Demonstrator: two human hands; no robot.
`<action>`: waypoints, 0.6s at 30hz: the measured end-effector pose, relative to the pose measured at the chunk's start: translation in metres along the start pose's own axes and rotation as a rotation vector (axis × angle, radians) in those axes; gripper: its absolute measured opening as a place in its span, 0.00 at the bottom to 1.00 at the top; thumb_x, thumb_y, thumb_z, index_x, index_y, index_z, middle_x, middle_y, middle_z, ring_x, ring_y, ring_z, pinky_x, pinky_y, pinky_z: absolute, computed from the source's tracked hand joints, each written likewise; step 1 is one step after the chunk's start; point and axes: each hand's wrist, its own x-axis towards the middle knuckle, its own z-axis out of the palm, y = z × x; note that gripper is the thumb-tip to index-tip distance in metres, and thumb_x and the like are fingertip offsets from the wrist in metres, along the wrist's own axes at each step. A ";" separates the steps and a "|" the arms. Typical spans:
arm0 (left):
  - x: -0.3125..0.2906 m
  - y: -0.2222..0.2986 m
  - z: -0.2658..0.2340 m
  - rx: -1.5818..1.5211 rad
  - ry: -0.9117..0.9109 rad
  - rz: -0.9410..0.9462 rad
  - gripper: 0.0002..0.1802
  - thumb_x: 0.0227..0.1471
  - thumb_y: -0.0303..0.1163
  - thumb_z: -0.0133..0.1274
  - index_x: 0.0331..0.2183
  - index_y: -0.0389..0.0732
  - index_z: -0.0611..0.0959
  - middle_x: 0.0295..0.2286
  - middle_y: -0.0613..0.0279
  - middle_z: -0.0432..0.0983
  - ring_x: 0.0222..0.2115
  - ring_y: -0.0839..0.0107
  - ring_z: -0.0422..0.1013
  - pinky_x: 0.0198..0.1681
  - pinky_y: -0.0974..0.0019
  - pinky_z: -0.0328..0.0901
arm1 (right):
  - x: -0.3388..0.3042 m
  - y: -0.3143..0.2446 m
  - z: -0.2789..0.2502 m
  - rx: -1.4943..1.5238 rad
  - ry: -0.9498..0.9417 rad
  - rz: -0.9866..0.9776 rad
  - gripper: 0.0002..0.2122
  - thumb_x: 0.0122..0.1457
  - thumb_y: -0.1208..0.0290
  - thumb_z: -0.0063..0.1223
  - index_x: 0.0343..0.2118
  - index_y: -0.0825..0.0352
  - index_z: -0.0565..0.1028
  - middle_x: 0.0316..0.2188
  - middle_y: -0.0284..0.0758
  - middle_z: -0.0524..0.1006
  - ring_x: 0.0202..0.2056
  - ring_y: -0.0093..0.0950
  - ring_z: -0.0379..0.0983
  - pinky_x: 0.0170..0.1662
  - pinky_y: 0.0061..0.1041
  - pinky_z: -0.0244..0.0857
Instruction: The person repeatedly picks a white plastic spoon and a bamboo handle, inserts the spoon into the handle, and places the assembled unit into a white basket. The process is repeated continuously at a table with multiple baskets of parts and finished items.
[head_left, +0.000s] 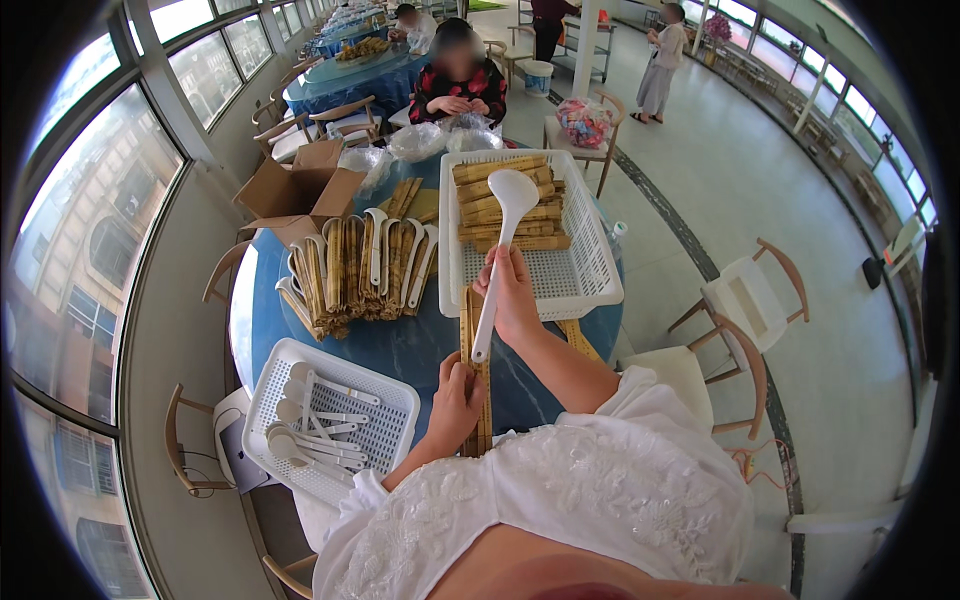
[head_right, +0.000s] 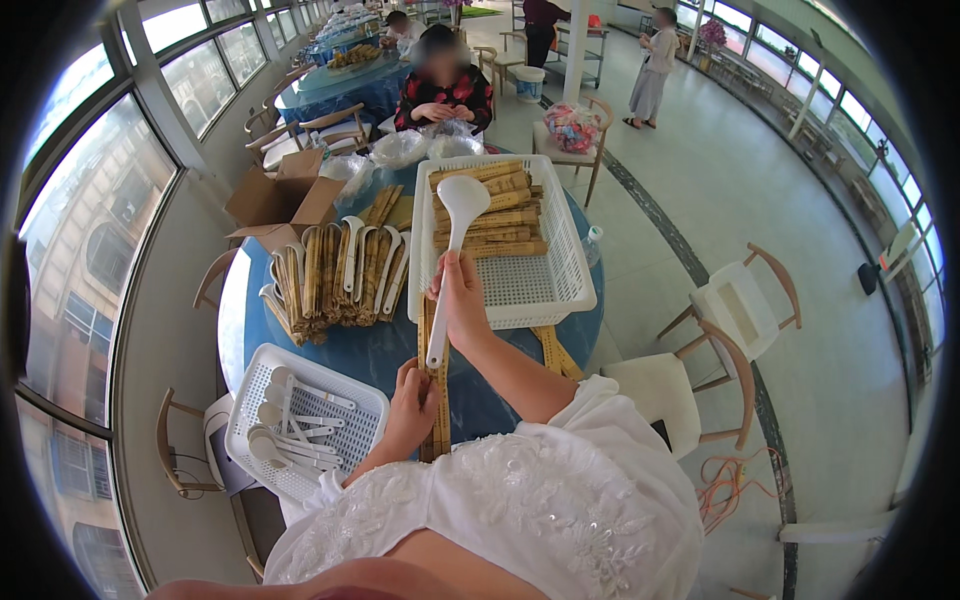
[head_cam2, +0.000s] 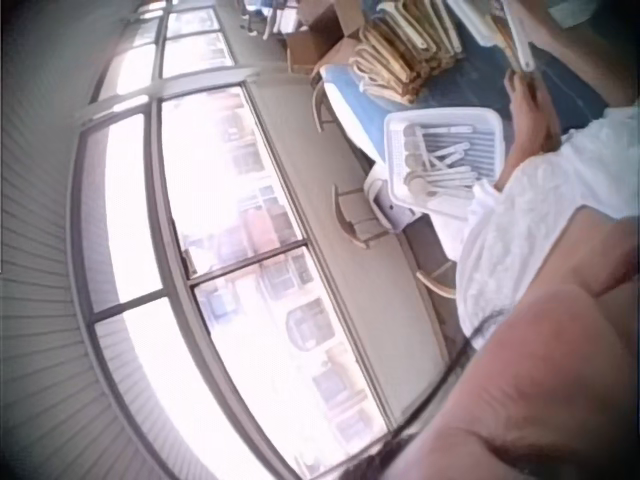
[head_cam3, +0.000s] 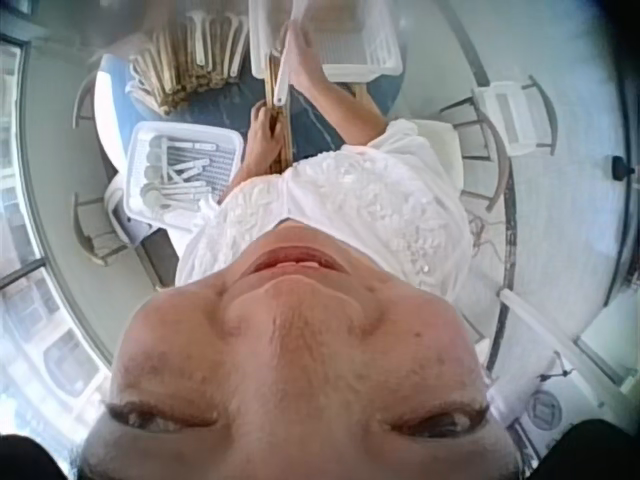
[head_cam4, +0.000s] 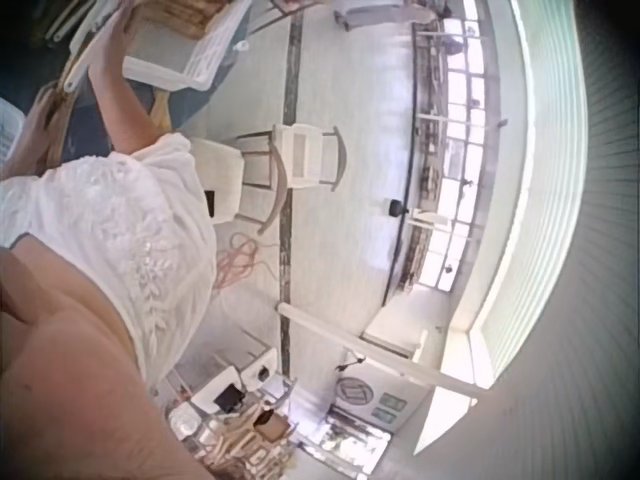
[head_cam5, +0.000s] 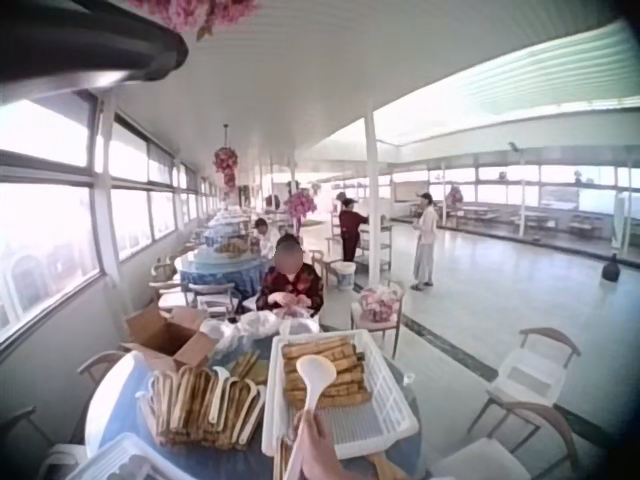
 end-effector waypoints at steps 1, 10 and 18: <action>0.000 -0.001 0.000 0.007 -0.004 -0.003 0.08 0.53 0.27 0.49 0.33 0.37 0.67 0.48 0.43 0.62 0.25 0.48 0.72 0.28 0.59 0.67 | -0.003 -0.001 0.002 -0.008 -0.005 0.005 0.11 0.65 0.58 0.40 0.29 0.59 0.63 0.24 0.24 0.61 0.21 0.15 0.57 0.26 0.18 0.55; -0.003 0.004 -0.002 -0.053 0.012 -0.018 0.06 0.53 0.24 0.49 0.32 0.36 0.68 0.49 0.39 0.61 0.31 0.50 0.73 0.30 0.59 0.67 | -0.011 0.005 0.012 -0.113 -0.131 -0.020 0.12 0.65 0.59 0.40 0.29 0.60 0.61 0.21 0.23 0.59 0.16 0.13 0.50 0.20 0.15 0.48; -0.005 -0.009 0.008 -0.054 0.138 0.131 0.05 0.54 0.20 0.47 0.33 0.35 0.68 0.50 0.44 0.56 0.29 0.64 0.68 0.30 0.68 0.65 | -0.012 0.012 0.015 -0.152 -0.148 0.122 0.11 0.65 0.61 0.40 0.29 0.62 0.61 0.21 0.26 0.61 0.16 0.15 0.54 0.19 0.16 0.51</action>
